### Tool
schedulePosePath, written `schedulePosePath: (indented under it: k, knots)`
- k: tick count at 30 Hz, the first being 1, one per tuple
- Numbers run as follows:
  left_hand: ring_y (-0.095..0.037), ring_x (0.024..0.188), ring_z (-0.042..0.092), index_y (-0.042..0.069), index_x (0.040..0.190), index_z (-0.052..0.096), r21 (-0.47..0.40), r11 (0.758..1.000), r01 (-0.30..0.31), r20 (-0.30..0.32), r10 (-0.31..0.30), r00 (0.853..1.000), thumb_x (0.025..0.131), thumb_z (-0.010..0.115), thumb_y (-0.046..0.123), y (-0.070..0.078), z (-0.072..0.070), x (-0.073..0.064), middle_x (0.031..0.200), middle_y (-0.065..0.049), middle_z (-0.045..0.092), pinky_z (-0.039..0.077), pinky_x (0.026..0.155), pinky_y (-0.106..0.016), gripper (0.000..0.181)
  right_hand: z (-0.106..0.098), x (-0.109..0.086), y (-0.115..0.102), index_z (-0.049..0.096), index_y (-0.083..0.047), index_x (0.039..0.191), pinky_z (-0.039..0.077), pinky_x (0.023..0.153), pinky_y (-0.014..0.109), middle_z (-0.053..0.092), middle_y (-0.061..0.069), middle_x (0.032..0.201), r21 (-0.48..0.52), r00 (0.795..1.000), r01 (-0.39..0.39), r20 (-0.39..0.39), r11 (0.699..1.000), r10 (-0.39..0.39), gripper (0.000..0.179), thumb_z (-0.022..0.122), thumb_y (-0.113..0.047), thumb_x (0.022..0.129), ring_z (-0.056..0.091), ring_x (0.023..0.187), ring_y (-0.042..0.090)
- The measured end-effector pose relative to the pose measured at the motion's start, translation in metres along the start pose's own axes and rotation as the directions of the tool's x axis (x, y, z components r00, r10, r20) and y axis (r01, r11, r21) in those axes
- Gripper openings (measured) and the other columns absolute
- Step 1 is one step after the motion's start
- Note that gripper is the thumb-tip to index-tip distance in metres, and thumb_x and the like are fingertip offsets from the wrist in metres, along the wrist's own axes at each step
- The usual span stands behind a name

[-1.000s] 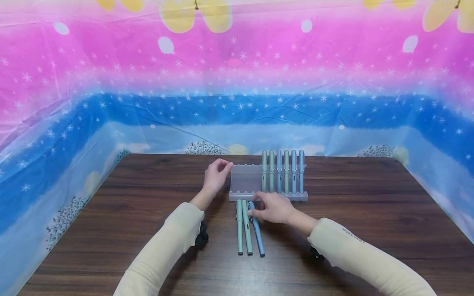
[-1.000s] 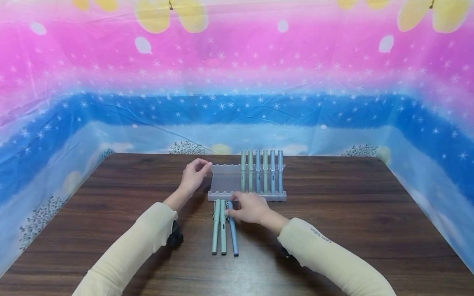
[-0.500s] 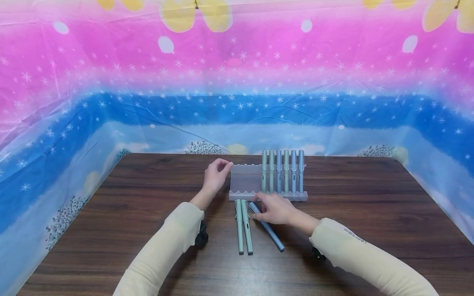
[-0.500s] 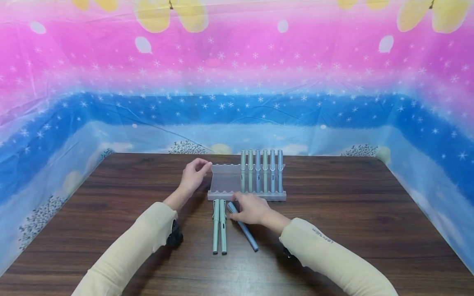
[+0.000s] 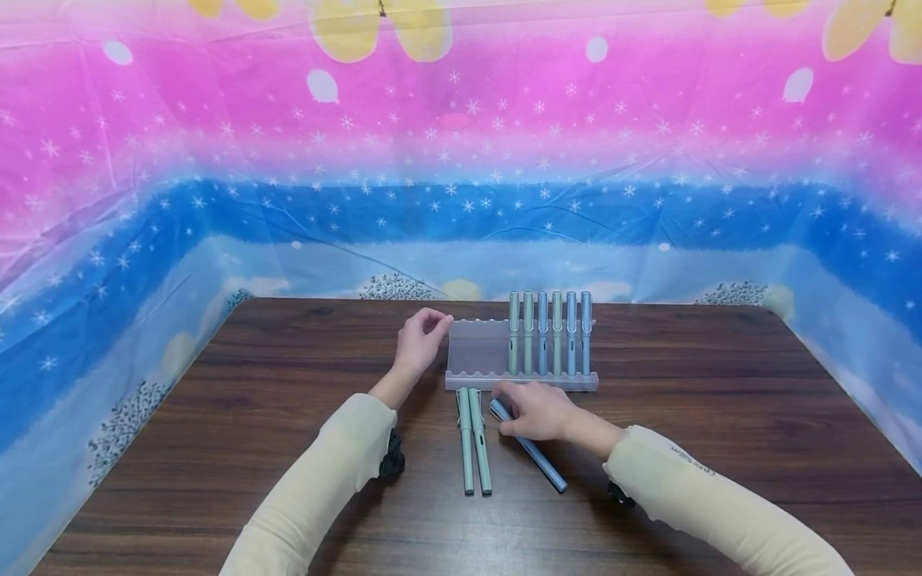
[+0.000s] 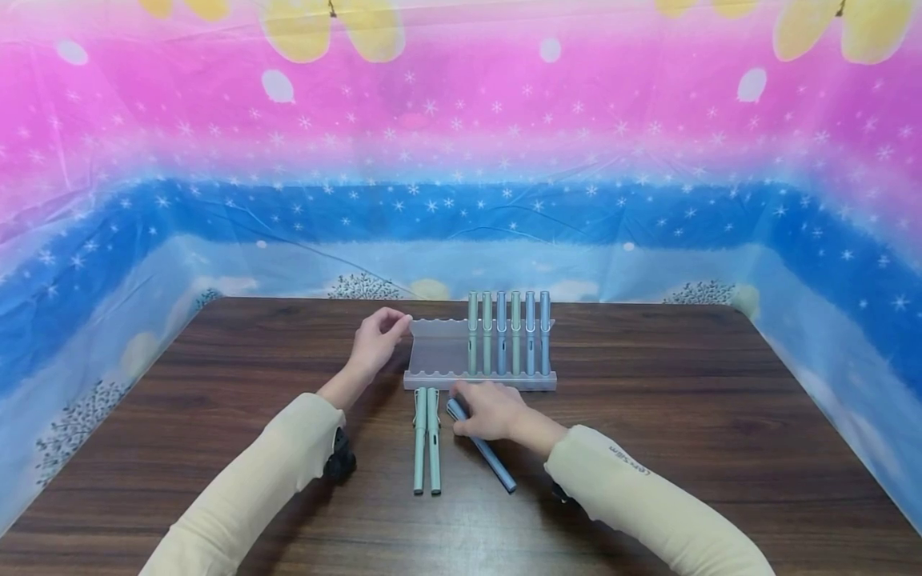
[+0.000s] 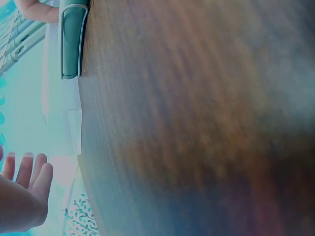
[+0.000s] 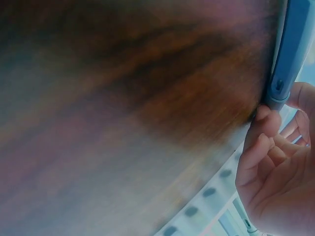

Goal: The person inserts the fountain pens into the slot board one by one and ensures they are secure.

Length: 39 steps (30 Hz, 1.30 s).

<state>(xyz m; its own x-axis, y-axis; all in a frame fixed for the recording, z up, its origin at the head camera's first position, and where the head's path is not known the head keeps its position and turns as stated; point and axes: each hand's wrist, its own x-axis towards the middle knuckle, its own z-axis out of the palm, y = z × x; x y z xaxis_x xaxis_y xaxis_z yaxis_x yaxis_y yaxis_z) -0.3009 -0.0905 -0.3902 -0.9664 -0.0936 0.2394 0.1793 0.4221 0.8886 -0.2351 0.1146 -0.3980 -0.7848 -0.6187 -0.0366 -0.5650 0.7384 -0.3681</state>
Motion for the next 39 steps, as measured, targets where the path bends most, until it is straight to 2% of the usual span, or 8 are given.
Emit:
schedulePosePath:
  k: [5, 10, 14, 24, 32, 39]
  knots:
    - [-0.021, 0.091, 0.053, 0.004, 0.093, 0.060, 0.002, 1.000, -0.005, -0.003, 0.005, 1.000, 0.087, 0.056, 0.024, 0.001, -0.001, -0.001, 0.095, -0.009, 0.060, 0.040, 0.083, -0.034, 0.021, -0.001, 0.000, 0.001, 0.050, -0.011, 0.115, 0.032, 0.039, 0.024, 0.048, -0.009, 0.056, 0.035, 1.000, 0.010, 0.002, 0.999, -0.011, 0.039, 0.061, -0.025, 0.080, 0.043, 0.045, 0.008]
    - [-0.021, 0.092, 0.053, 0.004, 0.093, 0.060, 0.001, 1.000, -0.008, 0.001, 0.008, 1.000, 0.087, 0.056, 0.024, 0.000, -0.001, -0.001, 0.095, -0.009, 0.060, 0.040, 0.083, -0.034, 0.021, -0.002, 0.001, 0.007, 0.050, -0.006, 0.115, 0.039, 0.047, 0.026, 0.050, -0.007, 0.061, 0.157, 0.998, 0.060, 0.012, 0.986, -0.063, 0.037, 0.061, -0.020, 0.082, 0.046, 0.051, 0.008]
    - [-0.021, 0.093, 0.053, 0.004, 0.093, 0.060, -0.002, 1.000, -0.009, 0.001, 0.009, 1.000, 0.087, 0.056, 0.024, 0.000, 0.000, -0.001, 0.096, -0.009, 0.060, 0.040, 0.083, -0.034, 0.021, -0.003, 0.002, 0.012, 0.049, -0.004, 0.115, 0.042, 0.051, 0.027, 0.053, -0.006, 0.064, 0.261, 0.996, 0.080, 0.020, 0.962, -0.088, 0.037, 0.060, -0.017, 0.083, 0.049, 0.053, 0.010]
    - [-0.021, 0.092, 0.053, 0.004, 0.093, 0.060, -0.006, 1.000, -0.004, 0.002, 0.004, 1.000, 0.087, 0.056, 0.024, 0.000, 0.000, -0.001, 0.095, -0.008, 0.060, 0.040, 0.082, -0.035, 0.021, -0.006, 0.000, 0.016, 0.043, -0.006, 0.121, 0.044, 0.047, 0.031, 0.058, 0.000, 0.070, 0.473, 0.997, 0.031, 0.052, 0.880, -0.063, 0.043, 0.060, -0.021, 0.085, 0.049, 0.047, 0.015]
    - [-0.021, 0.087, 0.054, 0.005, 0.092, 0.060, 0.003, 1.000, -0.002, -0.003, 0.002, 1.000, 0.087, 0.056, 0.024, -0.001, 0.000, 0.000, 0.093, -0.007, 0.060, 0.041, 0.081, -0.034, 0.021, -0.013, -0.001, 0.019, 0.041, -0.006, 0.123, 0.044, 0.047, 0.031, 0.059, 0.003, 0.071, 0.549, 0.997, 0.045, 0.024, 0.834, -0.069, 0.045, 0.059, -0.020, 0.085, 0.048, 0.049, 0.016]
    - [-0.021, 0.085, 0.054, 0.005, 0.092, 0.060, 0.007, 1.000, -0.001, -0.006, 0.001, 1.000, 0.087, 0.056, 0.024, 0.000, 0.000, 0.001, 0.092, -0.007, 0.060, 0.041, 0.080, -0.034, 0.021, -0.023, -0.002, 0.015, 0.040, -0.009, 0.125, 0.046, 0.049, 0.035, 0.059, 0.004, 0.073, 0.546, 0.999, 0.045, -0.027, 0.836, -0.037, 0.046, 0.059, -0.020, 0.085, 0.052, 0.055, 0.025]
